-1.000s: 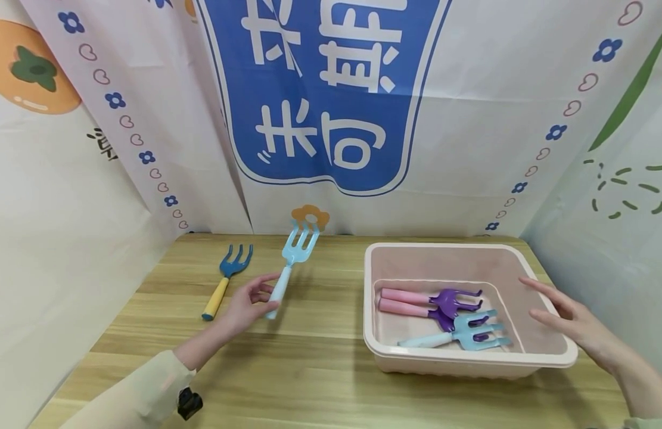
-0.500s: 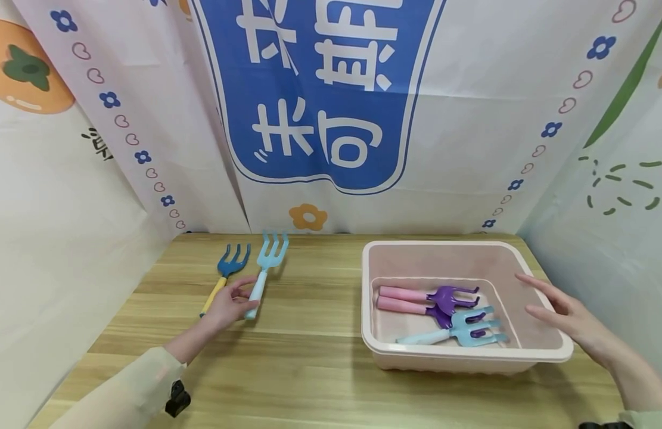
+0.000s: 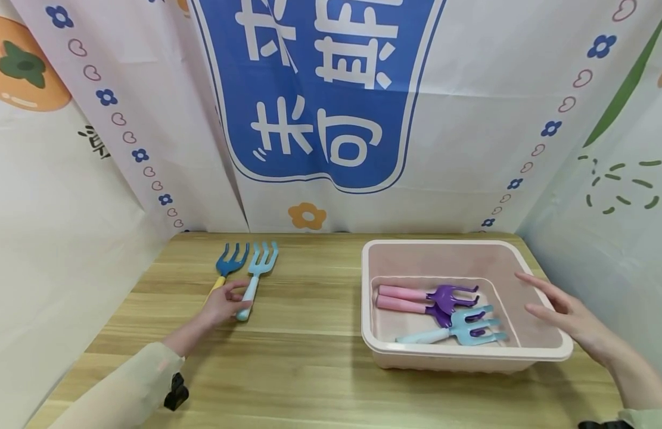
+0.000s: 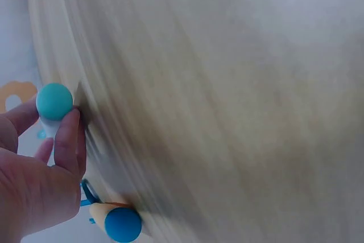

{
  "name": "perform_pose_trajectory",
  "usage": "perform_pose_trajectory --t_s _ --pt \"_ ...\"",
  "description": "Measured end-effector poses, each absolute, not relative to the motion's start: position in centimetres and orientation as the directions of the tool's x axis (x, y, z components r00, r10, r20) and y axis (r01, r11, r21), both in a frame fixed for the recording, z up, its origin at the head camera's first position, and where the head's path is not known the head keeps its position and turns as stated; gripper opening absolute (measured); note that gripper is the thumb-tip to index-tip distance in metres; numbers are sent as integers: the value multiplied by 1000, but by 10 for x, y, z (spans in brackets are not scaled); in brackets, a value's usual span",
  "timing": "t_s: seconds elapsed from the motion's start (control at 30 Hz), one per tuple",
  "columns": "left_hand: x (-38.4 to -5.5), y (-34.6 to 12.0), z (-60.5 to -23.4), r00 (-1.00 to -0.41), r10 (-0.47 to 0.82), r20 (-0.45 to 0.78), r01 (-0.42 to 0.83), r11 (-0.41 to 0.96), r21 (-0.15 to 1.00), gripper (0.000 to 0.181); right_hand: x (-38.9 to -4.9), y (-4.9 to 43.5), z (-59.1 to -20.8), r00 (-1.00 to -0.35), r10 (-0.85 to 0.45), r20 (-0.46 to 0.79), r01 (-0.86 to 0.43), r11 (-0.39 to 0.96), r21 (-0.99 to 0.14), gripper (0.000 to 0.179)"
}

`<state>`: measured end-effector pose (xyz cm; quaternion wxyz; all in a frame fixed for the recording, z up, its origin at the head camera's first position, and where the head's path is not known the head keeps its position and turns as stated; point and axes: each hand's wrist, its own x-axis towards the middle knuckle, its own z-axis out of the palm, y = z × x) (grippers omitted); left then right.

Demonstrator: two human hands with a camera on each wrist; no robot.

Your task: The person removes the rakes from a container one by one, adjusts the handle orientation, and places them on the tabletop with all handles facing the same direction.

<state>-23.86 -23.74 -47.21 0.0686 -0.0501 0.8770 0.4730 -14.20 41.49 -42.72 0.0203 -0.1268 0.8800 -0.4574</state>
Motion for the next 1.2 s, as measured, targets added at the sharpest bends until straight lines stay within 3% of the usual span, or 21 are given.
perform_pose_trajectory --t_s 0.8,1.2 --pt "-240 -234 -473 -992 -44 -118 -118 661 741 49 -144 417 -428 -971 -237 43 -170 547 -820 57" --pt "-241 -226 -450 -999 -7 54 37 644 764 42 -144 416 -429 -970 -235 56 -180 545 -819 56"
